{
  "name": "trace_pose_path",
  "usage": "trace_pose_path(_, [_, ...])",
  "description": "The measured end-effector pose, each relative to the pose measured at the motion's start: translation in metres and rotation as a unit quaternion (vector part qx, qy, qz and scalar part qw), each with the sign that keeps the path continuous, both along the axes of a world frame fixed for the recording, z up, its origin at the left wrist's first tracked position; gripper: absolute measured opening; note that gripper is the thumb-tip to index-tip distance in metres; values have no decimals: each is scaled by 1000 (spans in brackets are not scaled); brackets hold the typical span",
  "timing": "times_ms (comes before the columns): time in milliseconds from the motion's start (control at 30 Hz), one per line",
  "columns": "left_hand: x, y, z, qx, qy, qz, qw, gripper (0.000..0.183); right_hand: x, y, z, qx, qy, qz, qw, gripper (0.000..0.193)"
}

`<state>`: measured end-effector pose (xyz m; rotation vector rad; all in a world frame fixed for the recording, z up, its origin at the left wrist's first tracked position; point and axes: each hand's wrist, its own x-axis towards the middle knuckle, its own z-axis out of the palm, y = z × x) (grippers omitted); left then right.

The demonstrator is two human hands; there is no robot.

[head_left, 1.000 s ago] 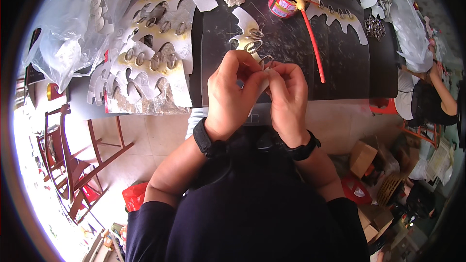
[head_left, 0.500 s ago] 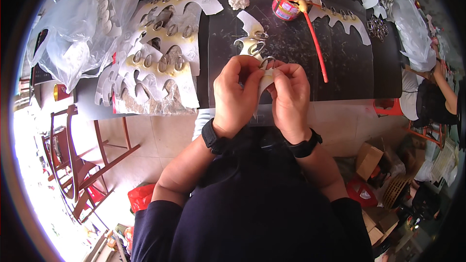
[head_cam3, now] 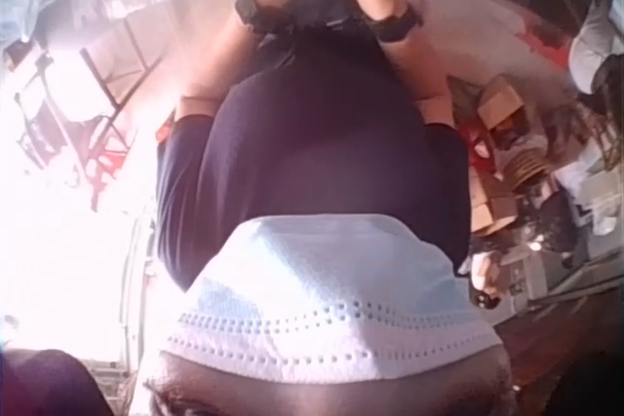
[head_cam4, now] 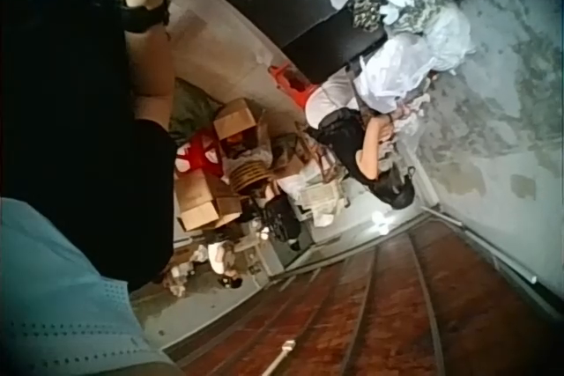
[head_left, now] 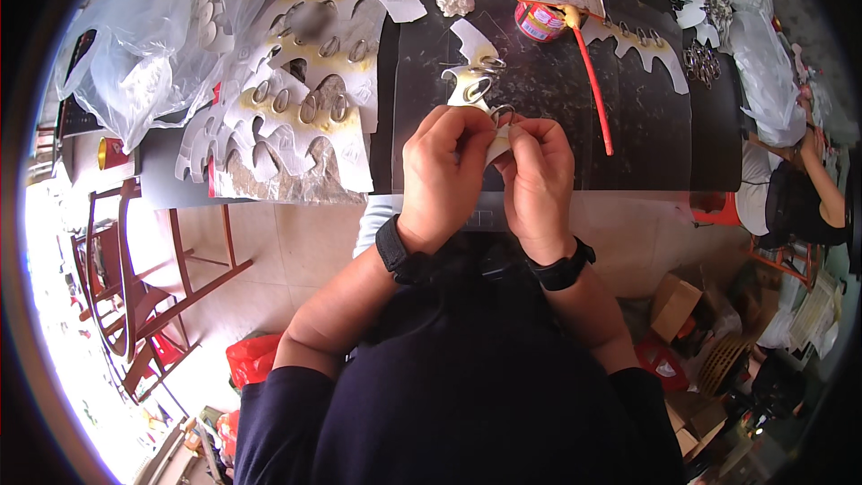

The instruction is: Manually attach metal rings to pre-cut white fabric shoe components.

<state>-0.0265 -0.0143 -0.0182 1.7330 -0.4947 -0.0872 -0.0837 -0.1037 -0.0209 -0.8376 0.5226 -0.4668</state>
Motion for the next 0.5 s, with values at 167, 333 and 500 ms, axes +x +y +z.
trace_pose_path(167, [10,7,-2,59,-62,-99,991,8,-2,0,2,11,20,-9,1000,9])
trace_pose_path(333, [14,3,10,35,78,-116,990,12,0,1,1,-25,17,-29,999,9])
trace_pose_path(500, [24,4,10,80,140,-140,977,14,-2,-4,-3,-42,-27,16,999,8])
